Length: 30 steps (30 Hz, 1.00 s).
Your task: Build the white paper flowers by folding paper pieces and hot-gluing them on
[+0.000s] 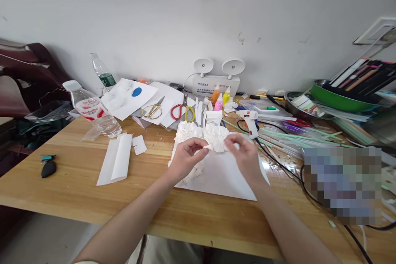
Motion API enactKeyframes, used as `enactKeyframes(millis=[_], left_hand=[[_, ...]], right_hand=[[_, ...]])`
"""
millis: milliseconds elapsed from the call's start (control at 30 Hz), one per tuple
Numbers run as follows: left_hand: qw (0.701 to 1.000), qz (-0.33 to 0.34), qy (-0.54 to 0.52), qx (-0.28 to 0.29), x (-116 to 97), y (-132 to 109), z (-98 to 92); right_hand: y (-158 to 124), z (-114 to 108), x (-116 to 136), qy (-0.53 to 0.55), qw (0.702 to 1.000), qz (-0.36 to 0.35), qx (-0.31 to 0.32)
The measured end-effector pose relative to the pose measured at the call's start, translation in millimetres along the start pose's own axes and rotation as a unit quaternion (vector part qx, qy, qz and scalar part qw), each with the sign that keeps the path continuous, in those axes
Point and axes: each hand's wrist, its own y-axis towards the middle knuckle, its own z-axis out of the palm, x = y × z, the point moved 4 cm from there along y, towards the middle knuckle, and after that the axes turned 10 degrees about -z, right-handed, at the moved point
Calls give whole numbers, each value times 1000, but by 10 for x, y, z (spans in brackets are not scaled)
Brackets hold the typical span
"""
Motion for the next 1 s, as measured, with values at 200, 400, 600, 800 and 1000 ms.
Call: enactKeyframes(millis=[200,400,600,800,1000], left_hand=[[998,-40,-32,-32,36,43,-80],[988,-70,-138,-17,90,94,-106],[969,-95,-227,7,25,81,-85],[970,-96,-224,19,1,60,-70],[981,-81,-178,-6,-33,51,-107]], right_hand=[[414,-600,-689,-387,910,85,-123],[622,-571,-886,-475,870,119,-57],[564,-663,-529,-248,961,81,-96],[244,-502,-105,35,992,118,-42],[56,-261,50,124,985,75,99]])
